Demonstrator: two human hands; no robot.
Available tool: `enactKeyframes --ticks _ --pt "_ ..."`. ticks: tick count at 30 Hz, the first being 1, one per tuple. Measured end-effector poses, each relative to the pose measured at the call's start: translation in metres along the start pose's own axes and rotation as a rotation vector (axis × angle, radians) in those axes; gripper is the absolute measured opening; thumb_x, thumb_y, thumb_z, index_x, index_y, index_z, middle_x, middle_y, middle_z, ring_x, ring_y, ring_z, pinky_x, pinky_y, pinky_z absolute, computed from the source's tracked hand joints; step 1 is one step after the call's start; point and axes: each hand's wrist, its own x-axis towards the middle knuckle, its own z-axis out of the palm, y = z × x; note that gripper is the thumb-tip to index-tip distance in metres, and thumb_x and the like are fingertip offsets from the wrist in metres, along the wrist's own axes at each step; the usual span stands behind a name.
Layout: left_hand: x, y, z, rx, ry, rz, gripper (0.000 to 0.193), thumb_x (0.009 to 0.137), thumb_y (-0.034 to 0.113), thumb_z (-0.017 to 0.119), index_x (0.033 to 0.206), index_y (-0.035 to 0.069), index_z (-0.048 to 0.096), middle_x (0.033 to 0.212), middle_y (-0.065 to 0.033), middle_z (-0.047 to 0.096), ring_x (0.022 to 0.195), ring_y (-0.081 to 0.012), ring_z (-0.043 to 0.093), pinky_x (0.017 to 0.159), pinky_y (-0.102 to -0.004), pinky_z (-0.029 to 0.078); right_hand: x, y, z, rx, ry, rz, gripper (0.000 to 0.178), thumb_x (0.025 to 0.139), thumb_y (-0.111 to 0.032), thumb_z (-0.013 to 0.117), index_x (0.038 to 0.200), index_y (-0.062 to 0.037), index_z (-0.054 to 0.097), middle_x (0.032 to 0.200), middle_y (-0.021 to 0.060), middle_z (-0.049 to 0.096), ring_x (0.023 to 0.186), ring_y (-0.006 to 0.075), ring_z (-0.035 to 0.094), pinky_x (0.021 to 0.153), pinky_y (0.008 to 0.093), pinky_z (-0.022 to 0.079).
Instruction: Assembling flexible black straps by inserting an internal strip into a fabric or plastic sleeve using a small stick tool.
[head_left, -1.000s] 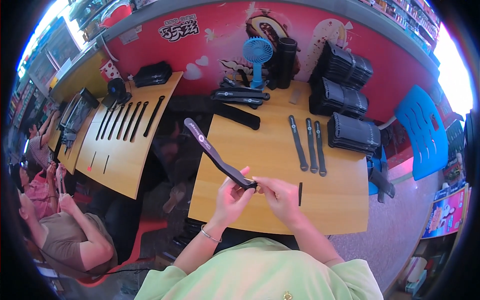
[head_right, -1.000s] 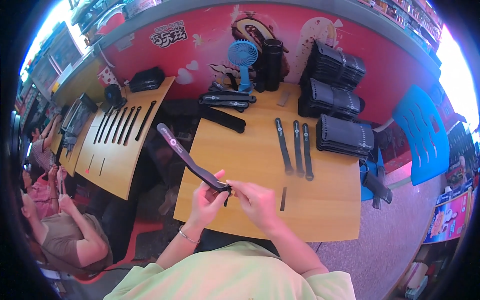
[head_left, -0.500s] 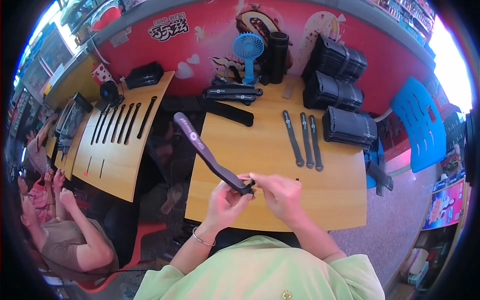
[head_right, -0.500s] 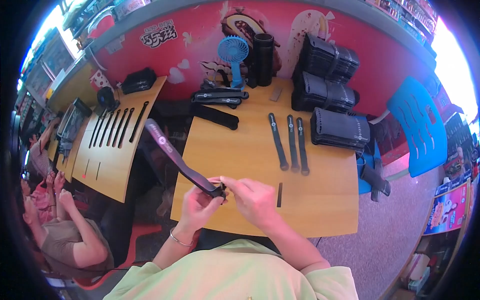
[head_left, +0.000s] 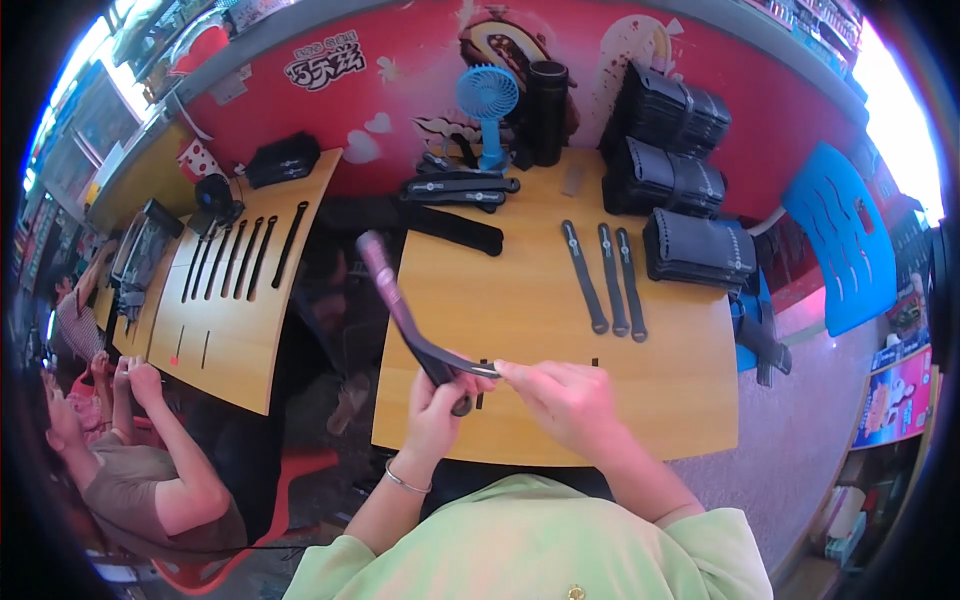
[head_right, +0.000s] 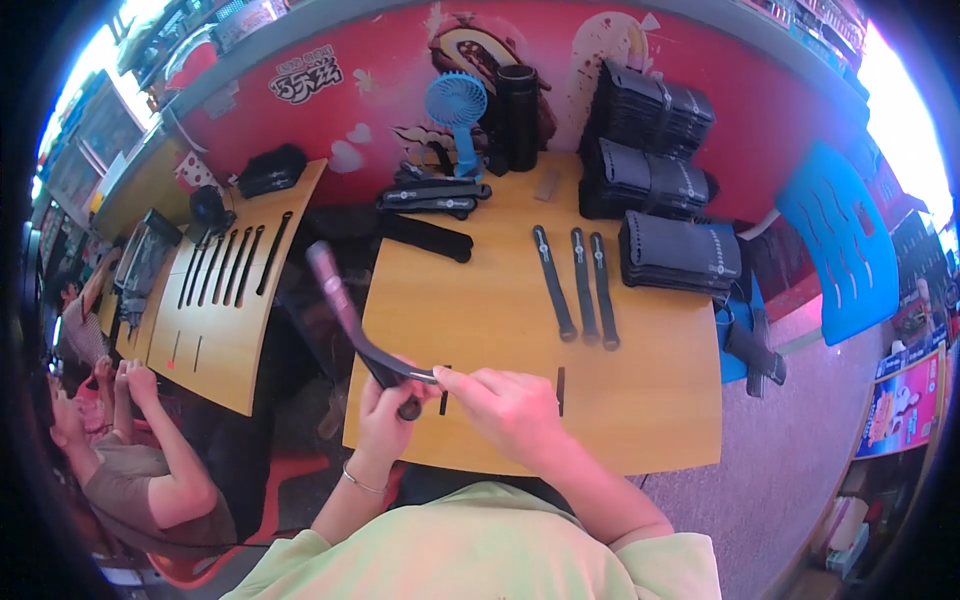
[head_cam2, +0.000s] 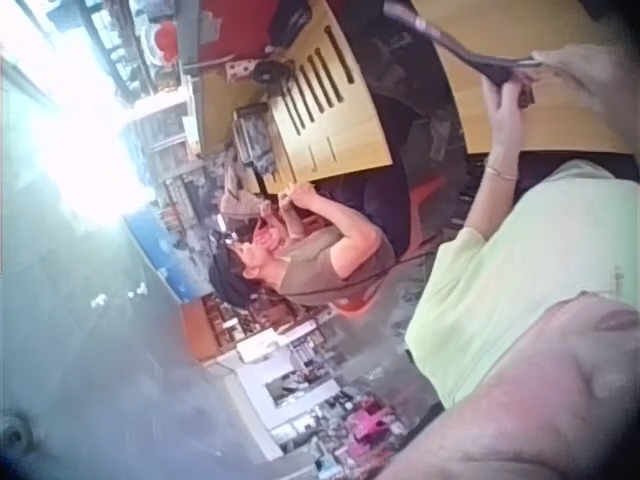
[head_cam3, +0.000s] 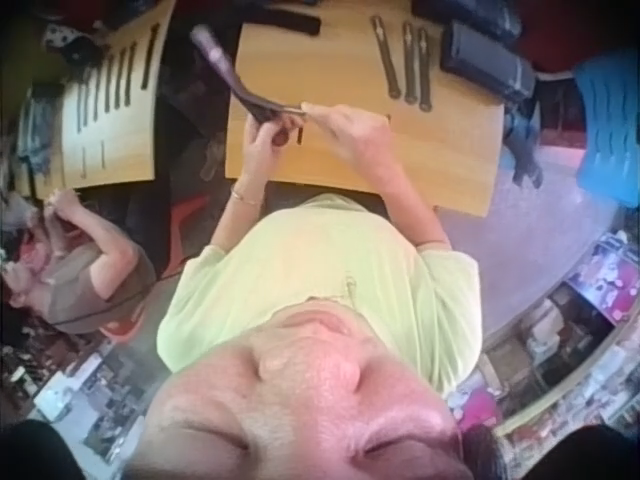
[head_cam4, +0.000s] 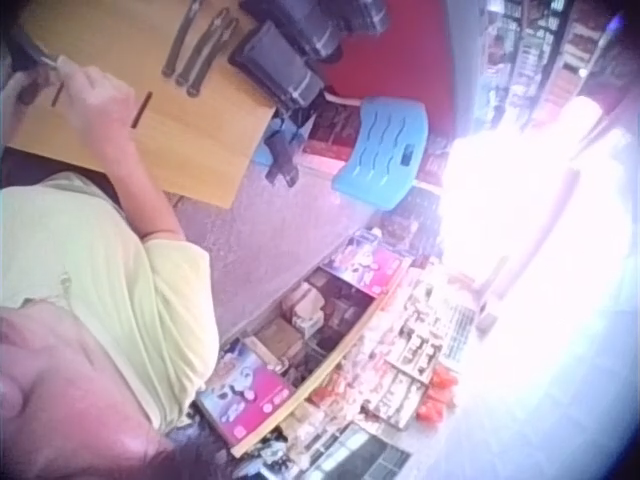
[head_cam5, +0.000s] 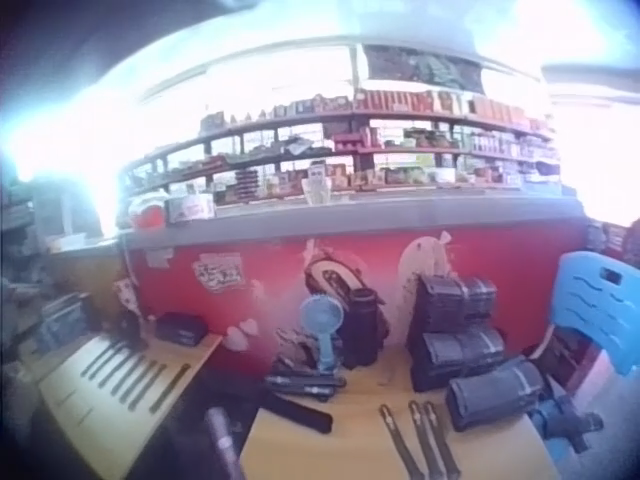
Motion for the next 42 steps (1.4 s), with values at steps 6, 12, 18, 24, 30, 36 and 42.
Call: enactKeyframes --ticks 6,12,18,24,30,36,42 --pt "0.004 0.003 0.000 -0.027 0.088 -0.072 0.017 0.092 0.006 0.042 0.107 0.002 0.048 0.068 0.0002 0.045 0.054 -0.0087 0.039 0.059 -0.0262 0.043 -0.010 0.002 -0.008 0.104 -0.164 0.141 0.033 0.073 -0.011 0.070 0.105 -0.0141 0.064 0.058 0.0035 0.055 0.047 0.0163 0.054 0.043 0.0275 0.041" --pt "-0.005 -0.012 0.004 -0.268 0.028 -0.181 0.035 0.100 0.032 0.031 0.111 0.003 0.047 0.062 0.0031 0.036 0.050 -0.0064 0.032 0.049 -0.0236 0.033 -0.023 0.014 -0.017 0.324 -0.135 0.378 0.050 0.066 -0.019 0.080 0.112 -0.0136 0.063 0.054 0.0020 0.051 0.042 0.0120 0.044 0.043 0.0248 0.036" --pt "-0.011 -0.025 0.016 -0.162 0.035 -0.183 0.042 0.100 0.037 0.027 0.118 0.003 0.044 0.063 0.0021 0.040 0.051 -0.0054 0.034 0.050 -0.0219 0.033 -0.017 0.002 -0.010 0.319 -0.089 0.140 0.065 0.058 -0.030 0.084 0.116 -0.0167 0.060 0.064 0.0006 0.055 0.054 0.0120 0.052 0.048 0.0247 0.041" --pt "-0.011 -0.013 0.022 0.014 -0.020 -0.251 0.034 0.100 0.029 0.034 0.118 0.002 0.045 0.079 0.0008 0.052 0.058 -0.0051 0.040 0.053 -0.0197 0.036 -0.016 0.000 -0.007 0.307 -0.215 0.068 0.067 0.057 -0.030 0.084 0.118 -0.0180 0.059 0.072 0.0021 0.057 0.061 0.0145 0.058 0.055 0.0259 0.047" --pt "-0.008 -0.010 0.022 -0.087 0.051 -0.230 0.026 0.099 0.022 0.038 0.114 0.004 0.048 0.082 0.0001 0.053 0.058 -0.0043 0.038 0.052 -0.0180 0.033 -0.030 0.006 0.006 0.256 -0.235 0.114 0.067 0.056 -0.028 0.084 0.118 -0.0182 0.059 0.083 0.0037 0.057 0.071 0.0174 0.061 0.062 0.0288 0.051" --pt "-0.009 -0.010 0.019 -0.138 0.003 -0.264 0.027 0.100 0.023 0.034 0.114 0.003 0.046 0.077 0.0002 0.049 0.051 -0.0045 0.033 0.047 -0.0192 0.028 -0.015 0.000 0.001 0.335 -0.209 0.121 0.056 0.062 -0.020 0.082 0.114 -0.0153 0.062 0.096 0.0059 0.056 0.076 0.0185 0.063 0.063 0.0283 0.052" --pt "-0.009 -0.011 0.017 -0.184 -0.049 -0.293 0.028 0.100 0.023 0.033 0.115 0.003 0.046 0.074 -0.0010 0.051 0.047 -0.0041 0.030 0.044 -0.0192 0.025 -0.028 0.010 0.015 0.402 -0.106 0.217 0.036 0.067 -0.006 0.077 0.101 -0.0097 0.067 0.090 0.0065 0.057 0.074 0.0180 0.062 0.062 0.0274 0.051"
